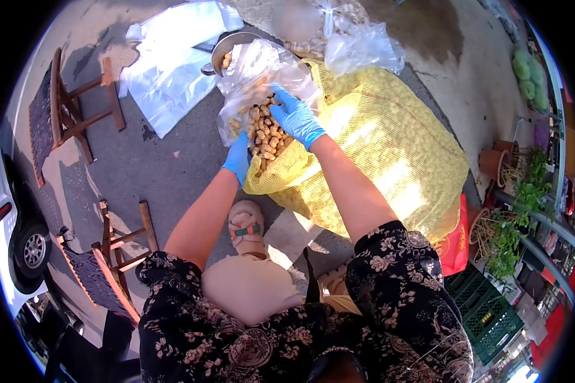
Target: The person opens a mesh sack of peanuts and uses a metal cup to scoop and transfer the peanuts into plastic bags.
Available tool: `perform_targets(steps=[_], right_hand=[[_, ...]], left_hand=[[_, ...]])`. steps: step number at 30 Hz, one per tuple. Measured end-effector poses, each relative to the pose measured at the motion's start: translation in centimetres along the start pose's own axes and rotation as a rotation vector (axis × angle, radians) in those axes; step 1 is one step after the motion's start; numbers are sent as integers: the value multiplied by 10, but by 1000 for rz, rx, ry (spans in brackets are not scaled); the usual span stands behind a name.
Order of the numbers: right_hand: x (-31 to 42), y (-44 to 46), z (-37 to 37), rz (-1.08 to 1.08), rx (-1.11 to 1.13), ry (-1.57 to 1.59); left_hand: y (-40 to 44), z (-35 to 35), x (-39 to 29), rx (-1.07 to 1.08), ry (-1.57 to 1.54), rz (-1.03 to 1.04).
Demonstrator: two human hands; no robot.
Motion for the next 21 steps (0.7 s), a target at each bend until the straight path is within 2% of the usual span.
perform_targets(steps=[2, 3, 7, 10, 11, 15, 18, 19, 21], right_hand=[[2, -12, -20, -174, -86, -693], [3, -21, -25, -119, -88, -852], [-29, -51, -23, -188, -44, -1158], [-56, -71, -23, -322, -104, -1151], [-66, -75, -24, -168, -12, -1074], [-66, -80, -40, 189, 181, -896], [-52, -61, -41, 425, 176, -647], [-49, -51, -40, 600, 243, -467], [-52, -44, -32, 640, 20, -145]], left_hand=[[-8, 5, -7, -20, 41, -4], [-11, 6, -11, -38, 27, -84], [-20, 15, -14, 35, 62, -76], [-35, 16, -12, 23, 122, -38], [-31, 11, -8, 28, 107, -56], [-36, 1, -2, 28, 121, -146], [-37, 8, -8, 29, 141, -165], [-37, 8, -9, 27, 142, -166], [-5, -23, 14, 138, -44, -165]])
Point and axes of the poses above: each hand's wrist, its own y-axis towards the middle knuckle, its own z-axis out of the palm, x = y × z, the point moved 3 cm from there along y, towards the middle knuckle, and after that the axes turned 9 degrees about z, right-handed, at the moved point
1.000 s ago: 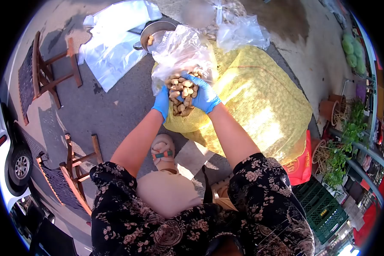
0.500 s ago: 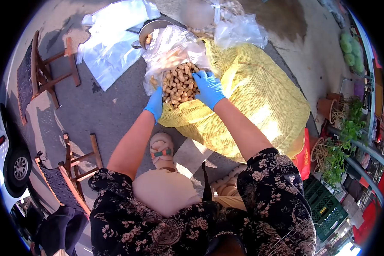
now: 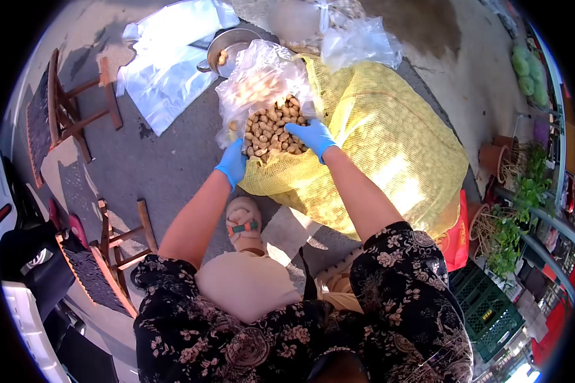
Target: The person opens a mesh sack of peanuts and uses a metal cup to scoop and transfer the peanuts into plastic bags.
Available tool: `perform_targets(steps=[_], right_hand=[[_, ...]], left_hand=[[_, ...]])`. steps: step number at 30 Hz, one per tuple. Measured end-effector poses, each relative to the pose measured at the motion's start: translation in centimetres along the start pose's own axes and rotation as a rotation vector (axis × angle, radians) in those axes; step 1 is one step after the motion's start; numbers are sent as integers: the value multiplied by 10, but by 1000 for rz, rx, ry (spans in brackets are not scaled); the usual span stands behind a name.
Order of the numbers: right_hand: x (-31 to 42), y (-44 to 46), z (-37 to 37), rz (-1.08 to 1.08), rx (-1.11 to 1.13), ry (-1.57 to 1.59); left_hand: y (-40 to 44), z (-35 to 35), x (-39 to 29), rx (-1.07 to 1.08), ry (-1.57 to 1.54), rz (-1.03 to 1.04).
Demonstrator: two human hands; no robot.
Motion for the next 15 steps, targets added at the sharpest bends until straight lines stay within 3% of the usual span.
perform_targets(steps=[2, 3, 7, 10, 12, 15], right_hand=[[-14, 20, 16, -65, -97, 282], [-5, 6, 12, -37, -152, 140], [-13, 34, 14, 91, 154, 458], [-3, 41, 22, 147, 293, 569], [9, 21, 26, 229, 473, 756], [-2, 45, 53, 123, 689, 1030]], left_hand=[[10, -8, 0, 36, -107, 21], [7, 3, -1, 9, -130, 37], [0, 23, -9, -60, -200, -83], [-1, 28, -11, -68, -127, -33], [-5, 34, -16, 33, -109, -55], [-15, 45, -21, 50, -118, -79]])
Point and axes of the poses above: each hand's wrist, its own y-axis towards the middle knuckle, its own z-axis out of the palm, x = y × z, the point moved 3 cm from there along y, towards the middle knuckle, and after that the axes turned 9 degrees about z, right-handed, at the moved point
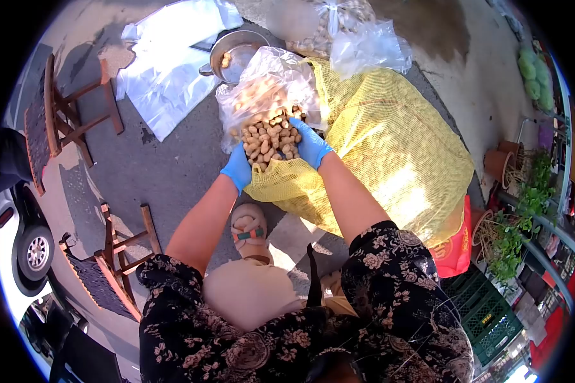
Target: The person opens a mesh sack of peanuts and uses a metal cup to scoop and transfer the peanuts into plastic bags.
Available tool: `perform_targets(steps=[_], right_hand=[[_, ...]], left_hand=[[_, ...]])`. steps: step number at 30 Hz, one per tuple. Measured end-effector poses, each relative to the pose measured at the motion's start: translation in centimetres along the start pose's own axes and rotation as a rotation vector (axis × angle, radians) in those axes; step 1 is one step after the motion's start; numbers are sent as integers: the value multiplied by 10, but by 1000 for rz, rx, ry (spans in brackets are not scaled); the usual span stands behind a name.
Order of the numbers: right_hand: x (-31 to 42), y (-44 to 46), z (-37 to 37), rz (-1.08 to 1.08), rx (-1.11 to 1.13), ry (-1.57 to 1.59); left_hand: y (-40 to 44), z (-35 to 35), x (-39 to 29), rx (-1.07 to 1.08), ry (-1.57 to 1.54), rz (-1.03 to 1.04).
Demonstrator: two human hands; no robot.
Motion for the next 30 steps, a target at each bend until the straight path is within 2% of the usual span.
perform_targets(steps=[2, 3, 5, 7, 9, 10, 11, 12, 13, 16, 17, 19, 20, 21, 23, 24, 25, 28, 29, 30], right_hand=[[-3, 3, 0, 17, 79, 123], [-1, -1, 7, 2, 78, 143], [3, -10, 16, -22, 5, 138], [10, -9, 28, -93, 68, 170], [26, -27, 54, -265, 78, 115], [31, -17, 57, -261, 62, 153], [36, -12, 59, -340, 59, 17], [41, -11, 64, -421, 55, -120], [46, -15, 67, -360, -57, -301], [46, -30, 87, -676, -203, -788], [48, -48, 91, -558, -231, -891], [55, -46, 79, -993, -255, -1119], [56, -45, 71, -1212, -263, -1226], [63, -71, 86, -1265, -331, -1343], [68, -91, 86, -1316, -735, -1511], [69, -96, 85, -1331, -947, -1581], [71, -95, 83, -1271, -1101, -1505], [78, -73, 66, -1074, -1290, -1562], [77, -61, 56, -1100, -1310, -1679], [80, -54, 50, -1003, -1219, -1748]], left_hand=[[1, -6, -1, -66, -11, 62], [-1, -4, -4, -24, -55, 58], [-8, 1, -8, 99, 152, 195], [-20, 26, -20, 34, 54, 179], [-10, 18, -27, 121, -137, 147], [-9, 22, -32, 164, -230, 130], [-4, 24, -35, 48, -249, 226], [2, 22, -40, 40, -318, 247], [10, 20, -43, 34, -389, 269], [21, 22, -53, -32, -446, 410], [21, 24, -57, -36, -408, 469], [26, 25, -64, -18, -382, 576], [29, 24, -67, -27, -414, 563], [30, 24, -70, -36, -447, 550], [26, 27, -72, 29, -461, 488], [22, 30, -72, -9, -346, 452], [17, 32, -71, -46, -231, 415], [-8, 32, -61, -196, -93, 309], [-14, 27, -57, -230, -78, 260], [-21, 21, -53, -265, -64, 211]])
Point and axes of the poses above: each hand's wrist, its own y-axis towards the middle knuckle, its own z-axis out of the palm, x = y × z, the point moved 3 cm from there along y, towards the middle knuckle, and after that the axes turned 9 degrees about z, right-handed, at the moved point
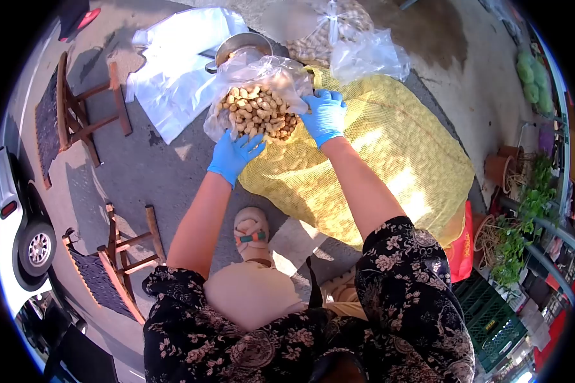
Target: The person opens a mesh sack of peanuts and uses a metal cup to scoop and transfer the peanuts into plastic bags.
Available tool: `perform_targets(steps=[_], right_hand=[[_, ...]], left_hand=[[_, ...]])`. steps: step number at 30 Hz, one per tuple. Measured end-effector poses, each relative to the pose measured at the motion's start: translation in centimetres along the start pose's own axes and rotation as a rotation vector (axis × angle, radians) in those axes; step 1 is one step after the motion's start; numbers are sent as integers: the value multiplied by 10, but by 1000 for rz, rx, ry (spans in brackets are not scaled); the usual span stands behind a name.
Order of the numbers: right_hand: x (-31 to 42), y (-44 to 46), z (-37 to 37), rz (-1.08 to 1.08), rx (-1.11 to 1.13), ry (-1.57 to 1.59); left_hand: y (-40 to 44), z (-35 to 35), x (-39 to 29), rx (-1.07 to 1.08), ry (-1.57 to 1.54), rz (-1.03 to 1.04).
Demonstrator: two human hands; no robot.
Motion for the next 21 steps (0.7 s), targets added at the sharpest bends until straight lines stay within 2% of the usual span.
perform_targets(steps=[2, 5, 8, 9, 12, 13, 16, 19, 21], right_hand=[[-6, 4, 10, -74, 226, -15], [-16, -7, 5, -80, 136, 213], [-27, -20, -19, -8, 246, 278], [-34, -21, -21, 70, 337, 292], [-49, -30, -29, 309, 433, 740], [-53, -31, -29, 332, 495, 915], [-51, -30, -45, 375, 393, 1272], [-38, -29, -67, 417, 375, 1477], [-31, -26, -70, 380, 387, 1631]], left_hand=[[-8, -19, 1, 71, 110, -46], [-26, -34, -5, 155, 361, -53], [-41, -47, -8, 172, 568, -36], [-45, -49, -9, 166, 621, -30], [-62, -50, -17, 193, 679, 66], [-67, -52, -22, 178, 726, 130], [-79, -45, -39, 121, 831, 325], [-89, -29, -63, 70, 844, 507], [-82, -22, -76, 115, 800, 733]])
Point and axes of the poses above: each hand's wrist, its own y-axis towards the middle knuckle, its own z-axis out of the palm, x = y × z, the point moved 3 cm from there along y, towards the middle knuckle, and after that the axes turned 9 degrees about z, right-handed, at the moved point
